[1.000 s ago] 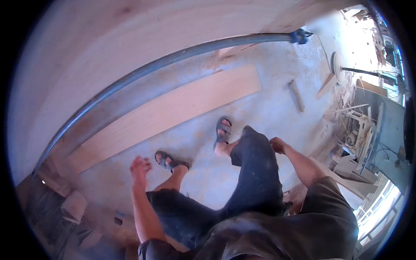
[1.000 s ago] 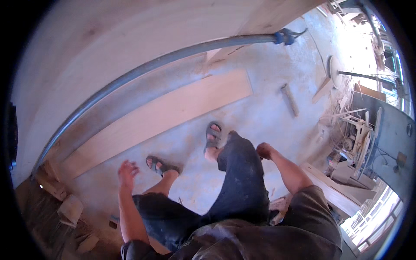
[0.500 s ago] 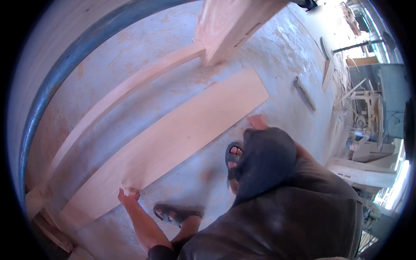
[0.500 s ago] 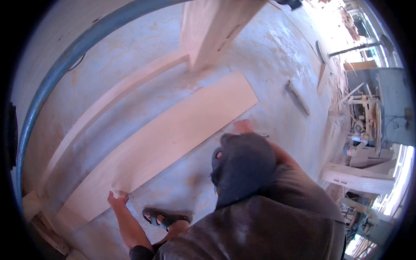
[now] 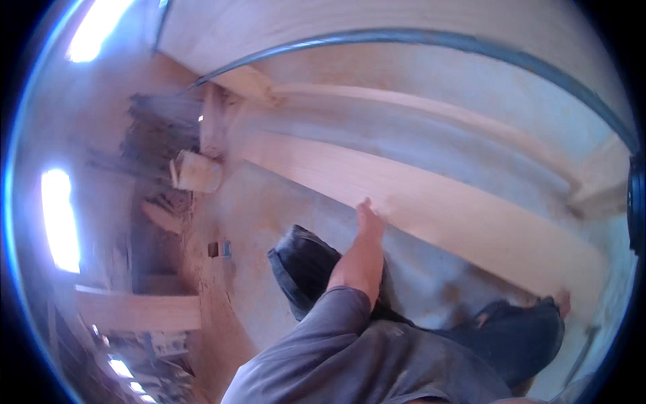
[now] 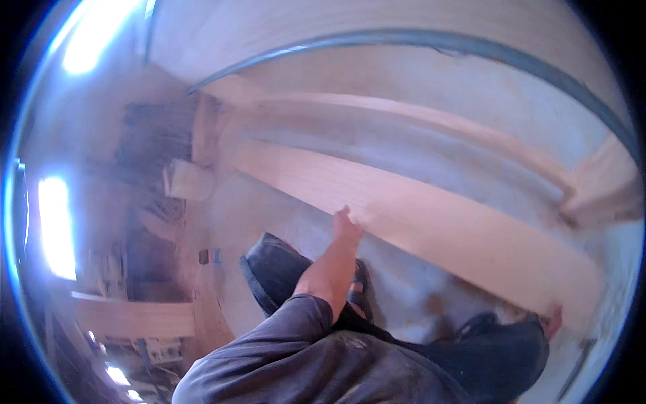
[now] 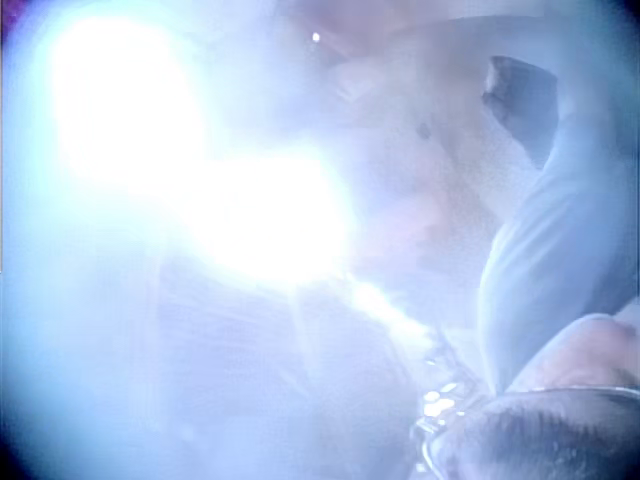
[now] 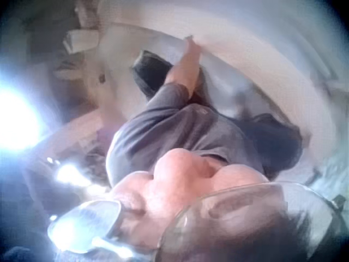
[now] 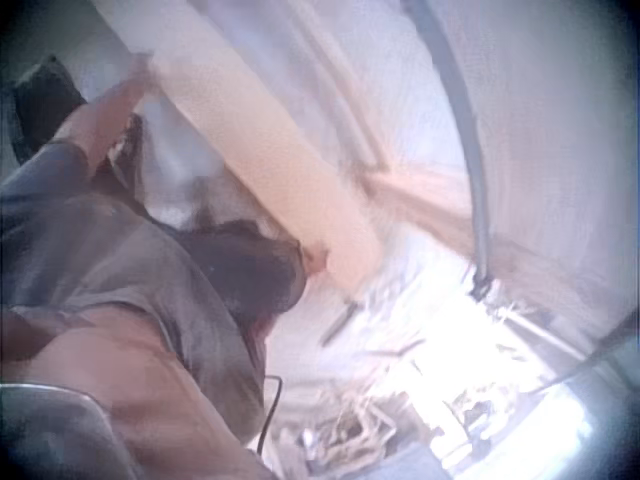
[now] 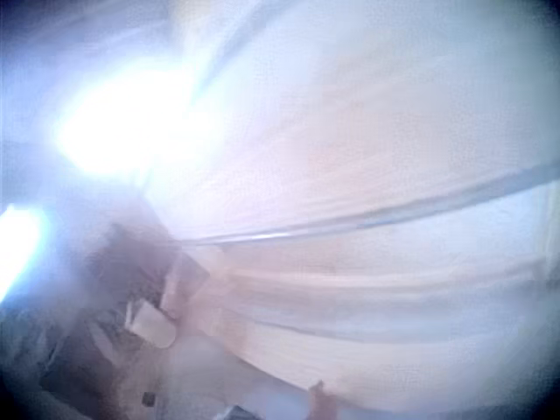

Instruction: The person tightens a long bar clamp onto wood boards by turning the handle, repositions the clamped assembly, and then picks up a small piece of wood with hardware attached.

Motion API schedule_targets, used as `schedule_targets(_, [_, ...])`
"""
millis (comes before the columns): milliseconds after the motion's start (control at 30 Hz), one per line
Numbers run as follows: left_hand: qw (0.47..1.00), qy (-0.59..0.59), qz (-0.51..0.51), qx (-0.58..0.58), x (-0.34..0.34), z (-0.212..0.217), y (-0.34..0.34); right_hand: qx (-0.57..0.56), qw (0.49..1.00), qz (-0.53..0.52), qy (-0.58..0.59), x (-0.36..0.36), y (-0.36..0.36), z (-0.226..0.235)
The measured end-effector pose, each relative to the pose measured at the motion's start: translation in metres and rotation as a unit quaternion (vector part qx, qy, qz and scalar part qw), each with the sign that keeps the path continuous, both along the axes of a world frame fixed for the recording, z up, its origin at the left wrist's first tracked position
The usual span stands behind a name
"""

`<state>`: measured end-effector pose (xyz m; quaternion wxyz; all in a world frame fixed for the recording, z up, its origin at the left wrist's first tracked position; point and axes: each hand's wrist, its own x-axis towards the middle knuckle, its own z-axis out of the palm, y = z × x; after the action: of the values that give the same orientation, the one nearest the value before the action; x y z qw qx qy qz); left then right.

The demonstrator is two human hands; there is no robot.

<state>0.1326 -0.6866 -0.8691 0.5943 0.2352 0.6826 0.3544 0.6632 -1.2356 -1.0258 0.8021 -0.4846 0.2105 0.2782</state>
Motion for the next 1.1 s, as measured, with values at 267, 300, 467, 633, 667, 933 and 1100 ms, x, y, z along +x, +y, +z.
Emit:
schedule_targets(267, [0.916, -0.072, 0.393, -0.018, 0.001, 0.094, -0.001, 0.031, 0.999, -0.042, -0.012, 0.008, 0.066, 0.074])
schedule_targets(300, [0.906, -0.094, 0.412, 0.005, 0.007, 0.093, 0.010, 0.044, 0.998, -0.043, -0.019, 0.012, 0.074, 0.074])
schedule_targets(467, [0.910, -0.126, 0.394, 0.011, 0.030, 0.157, 0.021, 0.063, 0.994, -0.084, -0.035, 0.010, 0.076, 0.102])
schedule_targets(633, [0.927, -0.144, 0.336, 0.083, 0.027, 0.189, 0.056, 0.090, 0.990, -0.103, -0.035, 0.016, 0.087, 0.100])
schedule_targets(667, [0.927, -0.142, 0.338, 0.085, 0.026, 0.195, 0.064, 0.091, 0.989, -0.108, -0.037, 0.014, 0.088, 0.101])
schedule_targets(933, [0.936, -0.156, 0.300, 0.092, 0.032, 0.255, 0.101, 0.104, 0.989, -0.102, -0.025, -0.004, 0.098, 0.169])
schedule_targets(1100, [0.942, -0.149, 0.281, 0.109, 0.054, 0.237, 0.136, 0.127, 0.990, -0.029, -0.062, 0.031, 0.112, 0.145])
